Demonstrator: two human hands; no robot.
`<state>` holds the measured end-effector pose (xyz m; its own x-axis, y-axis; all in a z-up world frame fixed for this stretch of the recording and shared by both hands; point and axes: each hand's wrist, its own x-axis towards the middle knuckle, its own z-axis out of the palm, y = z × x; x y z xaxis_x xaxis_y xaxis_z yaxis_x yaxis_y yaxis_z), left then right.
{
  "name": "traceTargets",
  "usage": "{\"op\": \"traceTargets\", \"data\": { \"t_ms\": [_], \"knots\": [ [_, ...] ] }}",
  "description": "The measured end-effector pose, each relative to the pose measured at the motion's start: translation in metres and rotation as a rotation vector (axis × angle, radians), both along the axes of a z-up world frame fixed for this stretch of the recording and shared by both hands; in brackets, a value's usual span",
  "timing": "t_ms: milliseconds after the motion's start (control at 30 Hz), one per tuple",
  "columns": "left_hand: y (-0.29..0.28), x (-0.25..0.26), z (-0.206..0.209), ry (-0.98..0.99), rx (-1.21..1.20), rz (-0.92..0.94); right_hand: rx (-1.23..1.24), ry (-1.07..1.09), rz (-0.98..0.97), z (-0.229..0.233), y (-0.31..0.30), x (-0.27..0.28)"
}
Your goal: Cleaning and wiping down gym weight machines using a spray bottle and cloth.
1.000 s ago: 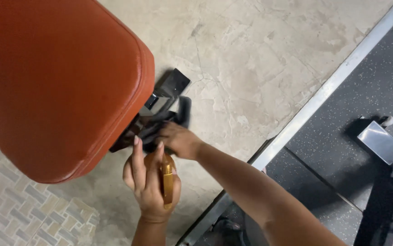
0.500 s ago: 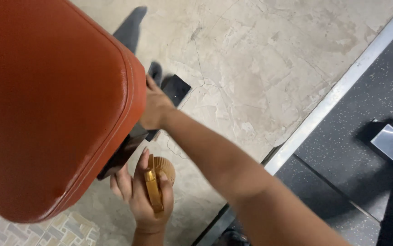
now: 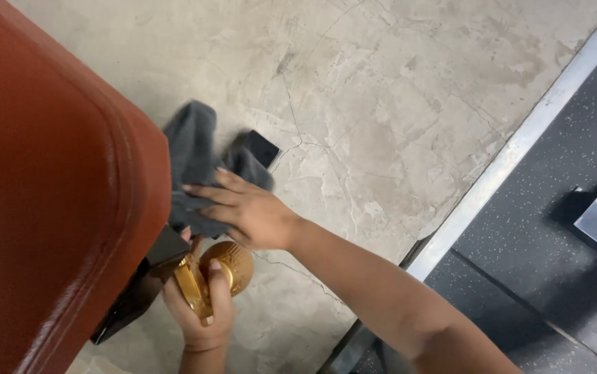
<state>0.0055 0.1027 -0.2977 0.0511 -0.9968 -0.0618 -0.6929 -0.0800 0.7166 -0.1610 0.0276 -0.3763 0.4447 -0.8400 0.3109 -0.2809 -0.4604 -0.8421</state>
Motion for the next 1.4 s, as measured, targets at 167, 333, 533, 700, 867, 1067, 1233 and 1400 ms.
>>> {"op": "traceTargets", "data": {
  "t_ms": [167, 333, 533, 700, 867, 1067, 1233, 1400],
  "knots": [
    [-0.030, -0.023, -0.003, 0.018, -0.042, -0.112, 0.408, -0.363, -0.205, -0.034, 0.030, -0.018],
    [-0.035, -0.031, -0.004, -0.016, -0.047, -0.080, 1.119, -0.851, -0.465, -0.031, 0.012, -0.011],
    [-0.044, -0.021, 0.001, -0.107, 0.035, -0.111, 0.810, -0.689, -0.148, -0.066, -0.010, 0.043],
    [-0.054, -0.030, 0.014, -0.303, 0.393, -0.032, 1.085, -0.688, -0.267, -0.107, -0.041, 0.062],
    [-0.048, -0.012, -0.003, -0.124, 0.158, -0.198, 0.766, -0.231, -0.461, -0.165, 0.015, 0.048],
    [-0.049, -0.016, 0.012, -0.212, 0.152, -0.195, 0.508, 0.449, -0.318, -0.139, -0.009, -0.006],
    [-0.040, -0.008, 0.001, -0.239, 0.137, -0.162, 0.613, 0.659, -0.282, -0.093, -0.047, -0.016],
    [-0.046, -0.013, 0.009, -0.255, 0.034, -0.252, 0.504, 0.772, -0.088, -0.117, -0.030, 0.002]
  ]
}}
